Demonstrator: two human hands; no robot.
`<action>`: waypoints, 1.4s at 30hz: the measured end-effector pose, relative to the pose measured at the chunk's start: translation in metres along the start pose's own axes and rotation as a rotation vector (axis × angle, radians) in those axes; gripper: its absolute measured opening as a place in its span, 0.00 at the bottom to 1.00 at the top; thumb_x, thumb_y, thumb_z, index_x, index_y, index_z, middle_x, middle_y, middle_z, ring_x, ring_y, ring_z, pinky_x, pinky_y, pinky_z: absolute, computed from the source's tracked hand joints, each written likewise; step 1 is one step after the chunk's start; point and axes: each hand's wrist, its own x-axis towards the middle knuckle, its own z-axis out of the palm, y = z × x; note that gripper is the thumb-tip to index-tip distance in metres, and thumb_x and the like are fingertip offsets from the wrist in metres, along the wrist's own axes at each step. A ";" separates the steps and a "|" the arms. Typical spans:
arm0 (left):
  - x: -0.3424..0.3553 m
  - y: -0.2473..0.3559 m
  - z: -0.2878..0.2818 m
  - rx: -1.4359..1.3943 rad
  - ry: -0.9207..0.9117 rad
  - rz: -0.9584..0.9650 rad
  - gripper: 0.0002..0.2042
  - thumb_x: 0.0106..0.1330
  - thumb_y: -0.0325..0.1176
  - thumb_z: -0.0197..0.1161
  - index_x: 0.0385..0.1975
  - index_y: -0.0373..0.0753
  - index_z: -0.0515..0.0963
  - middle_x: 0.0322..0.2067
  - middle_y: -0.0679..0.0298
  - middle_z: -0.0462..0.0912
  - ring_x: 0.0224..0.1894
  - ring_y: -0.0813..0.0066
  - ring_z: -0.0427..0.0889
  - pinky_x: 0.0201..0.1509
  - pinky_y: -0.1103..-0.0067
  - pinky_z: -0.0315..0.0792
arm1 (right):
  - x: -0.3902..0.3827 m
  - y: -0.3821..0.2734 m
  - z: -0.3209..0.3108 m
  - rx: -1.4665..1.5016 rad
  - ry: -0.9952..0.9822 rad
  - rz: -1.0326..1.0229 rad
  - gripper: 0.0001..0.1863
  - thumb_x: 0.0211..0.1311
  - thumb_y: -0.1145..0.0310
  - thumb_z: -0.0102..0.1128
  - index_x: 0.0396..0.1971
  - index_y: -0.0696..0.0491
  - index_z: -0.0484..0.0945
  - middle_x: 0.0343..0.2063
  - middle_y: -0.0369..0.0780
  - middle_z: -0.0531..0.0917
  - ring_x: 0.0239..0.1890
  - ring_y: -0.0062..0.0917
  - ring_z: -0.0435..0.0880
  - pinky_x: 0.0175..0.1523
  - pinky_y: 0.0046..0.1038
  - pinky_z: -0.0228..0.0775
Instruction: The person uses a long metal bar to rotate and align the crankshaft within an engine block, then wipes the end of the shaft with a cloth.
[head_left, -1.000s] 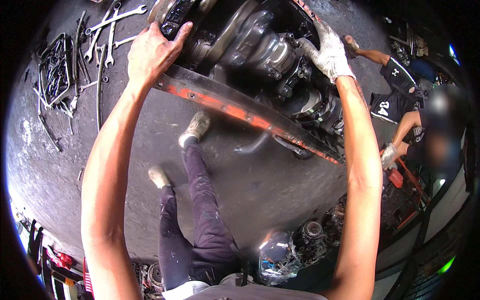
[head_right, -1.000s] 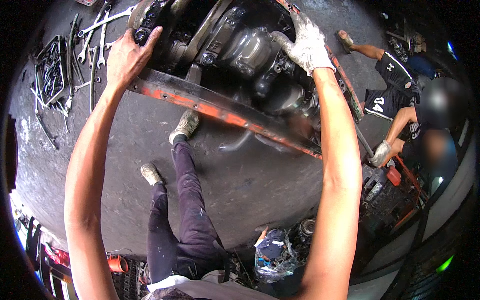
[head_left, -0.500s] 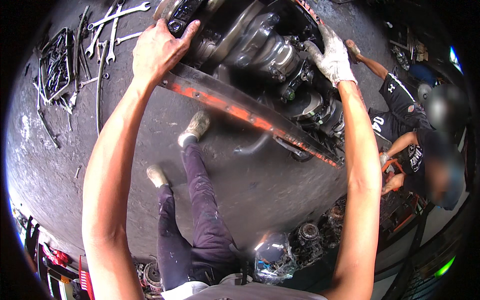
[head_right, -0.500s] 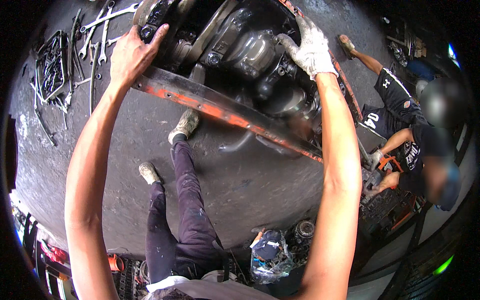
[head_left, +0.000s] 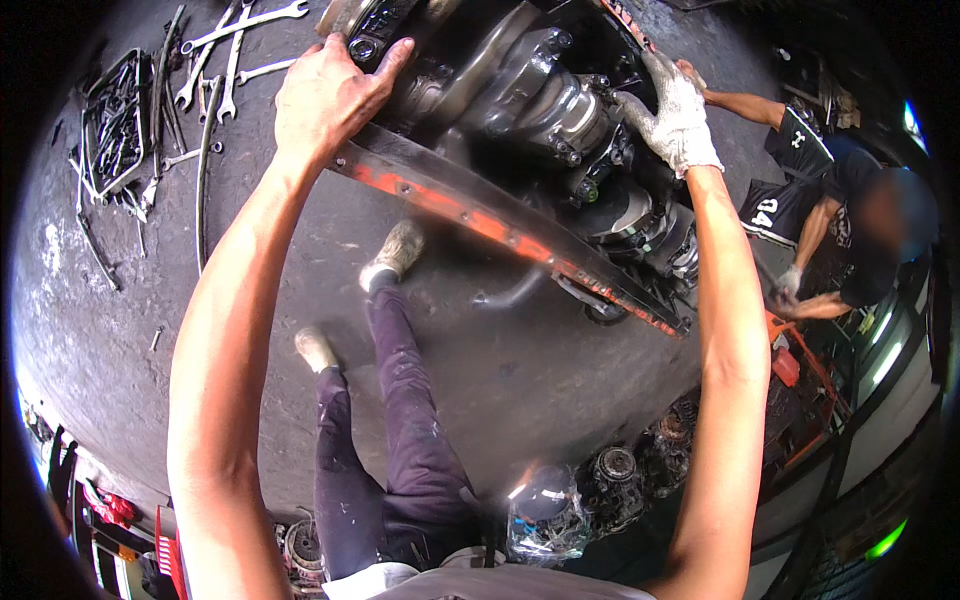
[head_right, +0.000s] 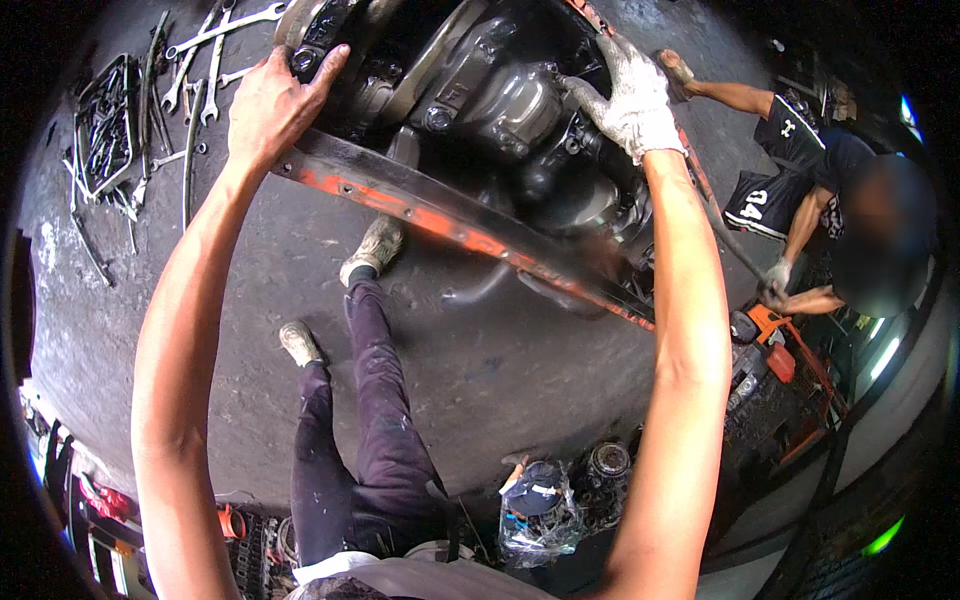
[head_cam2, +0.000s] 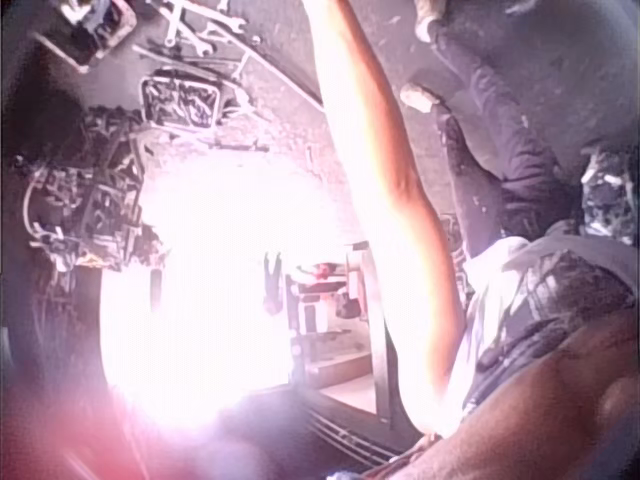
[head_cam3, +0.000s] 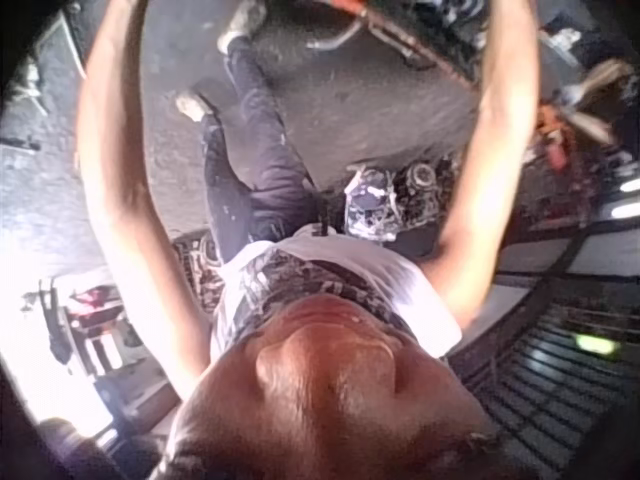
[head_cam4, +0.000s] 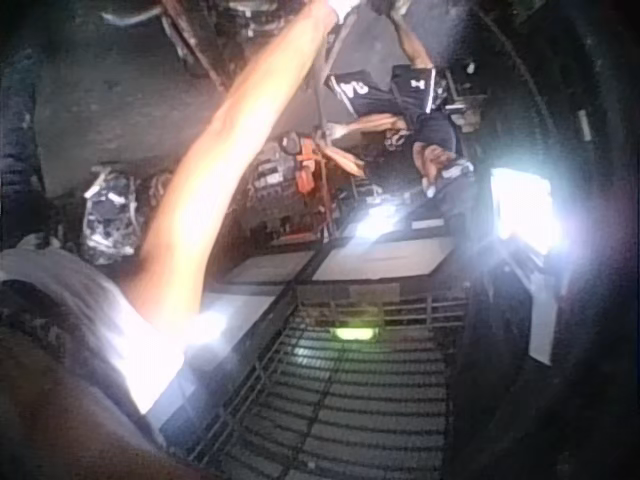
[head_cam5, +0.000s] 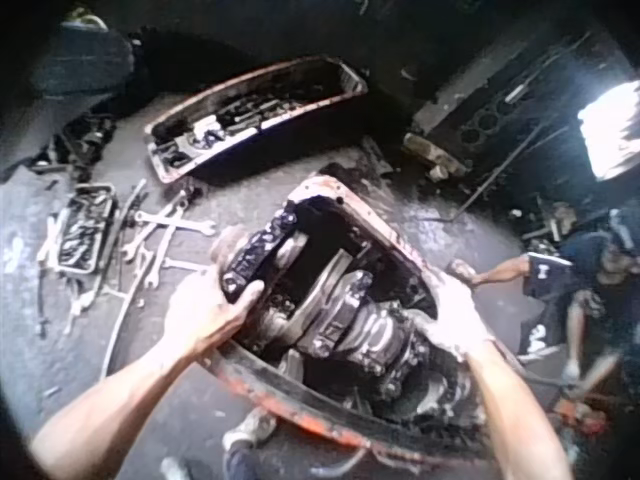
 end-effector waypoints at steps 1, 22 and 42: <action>-0.001 -0.001 0.000 -0.010 0.012 0.007 0.40 0.60 0.69 0.55 0.40 0.27 0.78 0.35 0.38 0.82 0.42 0.43 0.83 0.48 0.59 0.76 | 0.001 -0.002 -0.001 -0.027 -0.009 -0.002 0.38 0.57 0.47 0.65 0.62 0.56 0.69 0.59 0.51 0.73 0.65 0.46 0.68 0.70 0.43 0.55; 0.002 0.002 0.000 0.013 0.014 0.022 0.40 0.58 0.69 0.57 0.38 0.26 0.79 0.34 0.41 0.83 0.42 0.46 0.84 0.49 0.60 0.77 | 0.013 0.006 -0.022 -0.073 -0.186 -0.449 0.46 0.46 0.49 0.71 0.65 0.53 0.65 0.60 0.48 0.69 0.63 0.46 0.66 0.69 0.44 0.56; 0.003 0.008 -0.002 0.054 0.055 -0.020 0.33 0.61 0.65 0.59 0.38 0.31 0.79 0.34 0.43 0.83 0.40 0.46 0.83 0.47 0.61 0.76 | 0.030 0.016 -0.048 -0.293 -0.558 -0.775 0.09 0.54 0.62 0.58 0.24 0.52 0.78 0.20 0.41 0.79 0.29 0.34 0.80 0.40 0.36 0.71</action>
